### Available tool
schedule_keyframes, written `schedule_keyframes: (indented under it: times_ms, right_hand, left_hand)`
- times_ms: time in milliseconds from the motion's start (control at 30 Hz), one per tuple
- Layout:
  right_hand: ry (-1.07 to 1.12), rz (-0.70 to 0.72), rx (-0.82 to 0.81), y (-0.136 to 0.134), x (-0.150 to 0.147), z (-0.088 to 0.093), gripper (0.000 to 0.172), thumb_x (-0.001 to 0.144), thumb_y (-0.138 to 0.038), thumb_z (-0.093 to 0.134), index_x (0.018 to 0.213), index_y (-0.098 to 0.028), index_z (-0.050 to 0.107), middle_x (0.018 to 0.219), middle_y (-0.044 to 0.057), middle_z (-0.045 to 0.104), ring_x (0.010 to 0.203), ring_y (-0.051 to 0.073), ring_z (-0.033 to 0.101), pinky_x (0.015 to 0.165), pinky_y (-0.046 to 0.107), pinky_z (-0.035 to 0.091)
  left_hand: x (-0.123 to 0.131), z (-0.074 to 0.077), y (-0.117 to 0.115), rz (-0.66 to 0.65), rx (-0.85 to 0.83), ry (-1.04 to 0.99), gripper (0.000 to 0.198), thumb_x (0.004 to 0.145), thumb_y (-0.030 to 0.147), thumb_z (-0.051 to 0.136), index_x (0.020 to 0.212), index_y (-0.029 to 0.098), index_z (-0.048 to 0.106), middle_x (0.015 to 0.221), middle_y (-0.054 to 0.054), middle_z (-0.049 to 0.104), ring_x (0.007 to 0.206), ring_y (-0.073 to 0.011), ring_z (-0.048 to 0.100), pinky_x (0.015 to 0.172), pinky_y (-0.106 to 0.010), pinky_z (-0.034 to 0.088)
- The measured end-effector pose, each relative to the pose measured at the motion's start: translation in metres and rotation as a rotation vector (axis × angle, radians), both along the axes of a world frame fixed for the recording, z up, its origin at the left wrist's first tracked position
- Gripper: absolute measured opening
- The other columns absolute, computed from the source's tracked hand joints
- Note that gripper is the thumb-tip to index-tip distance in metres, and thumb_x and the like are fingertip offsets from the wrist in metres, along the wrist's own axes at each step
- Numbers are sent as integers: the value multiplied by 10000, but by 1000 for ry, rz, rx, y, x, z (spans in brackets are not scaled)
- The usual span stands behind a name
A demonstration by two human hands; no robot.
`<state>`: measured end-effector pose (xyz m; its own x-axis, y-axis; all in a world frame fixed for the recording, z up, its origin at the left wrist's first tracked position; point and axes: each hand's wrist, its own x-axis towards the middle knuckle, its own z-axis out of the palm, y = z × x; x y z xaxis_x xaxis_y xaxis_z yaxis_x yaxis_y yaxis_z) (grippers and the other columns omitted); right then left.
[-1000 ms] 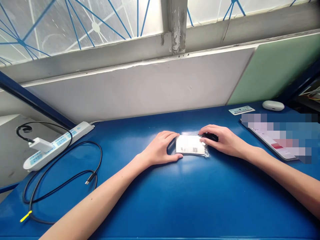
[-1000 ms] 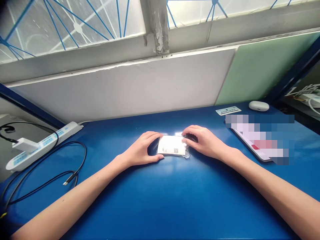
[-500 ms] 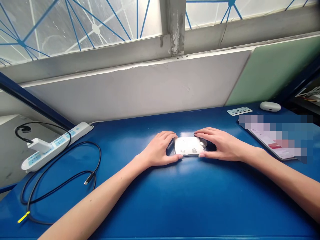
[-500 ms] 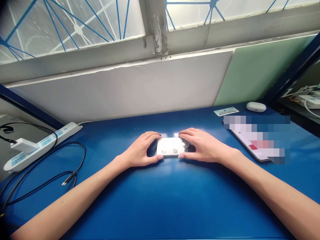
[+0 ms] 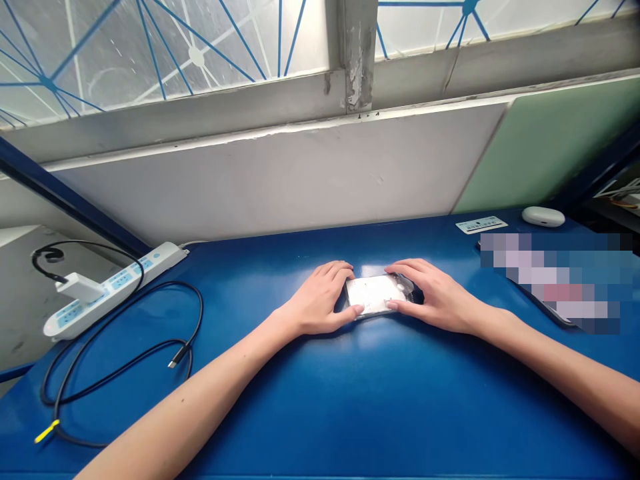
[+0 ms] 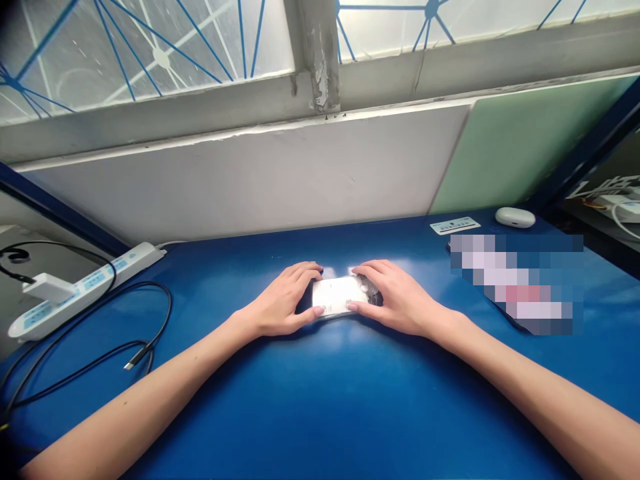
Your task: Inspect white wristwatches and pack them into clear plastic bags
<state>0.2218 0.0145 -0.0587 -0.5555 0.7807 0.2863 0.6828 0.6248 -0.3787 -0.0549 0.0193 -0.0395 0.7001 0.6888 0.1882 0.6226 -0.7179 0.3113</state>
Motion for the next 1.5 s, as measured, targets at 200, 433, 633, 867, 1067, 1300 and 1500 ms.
schedule_keyframes:
  times_ms: [200,433,633,867,1067,1300,1500]
  right_hand:
    - [14,-27,16,-7,-7,-2,464,940,-472,541,1295,-176,587,1273,177,627,1169,337,595,963,510,526]
    - [16,-12,24,-7,-6,4,363,1003,-328,419,1260,-168,621,1244,163,674,1136,294,651,948,440,554]
    - [-60,20,107,-8,-6,5,432,991,-218,380,1368,-90,546,1289,214,669,1153,328,667,944,493,565]
    - [-52,5,68,-9,-4,-1,466,937,-144,402,1383,-173,534,1256,148,703,1067,302,710,848,445,599]
    - [66,-11,-71,-6,-3,3,397,1003,-214,364,1322,-199,601,1199,99,739,1043,267,725,833,387,603]
    - [52,108,110,5,12,6,335,956,-177,462,1194,-218,695,1294,106,685,1196,275,634,994,472,542]
    - [-74,160,213,8,17,16,200,925,-303,587,889,-264,780,1051,72,748,1180,315,603,961,499,530]
  left_hand:
    - [1,3,0,4,-24,53,640,869,628,591,1327,186,526,1422,-173,502,1347,-356,435,1126,-520,348]
    - [-1,2,3,4,-56,21,656,802,604,686,1322,218,584,1430,-163,493,1349,-370,427,1120,-512,362]
    - [-1,0,5,9,-90,-63,641,766,574,739,1294,229,626,1402,-146,525,1328,-359,456,1110,-502,382]
    - [2,0,6,25,-132,-120,599,730,545,781,1227,232,665,1385,-138,546,1320,-351,468,1105,-511,382]
    - [1,-3,6,1,-128,-135,601,720,502,791,1233,225,644,1383,-127,557,1339,-338,458,1121,-495,377]
    - [2,-2,5,-38,-78,-118,576,719,403,740,1214,163,567,1346,-173,577,1326,-346,474,1115,-507,383]
    - [2,-1,3,-64,-36,-79,557,729,383,692,1213,155,537,1348,-180,564,1323,-354,466,1123,-504,374]
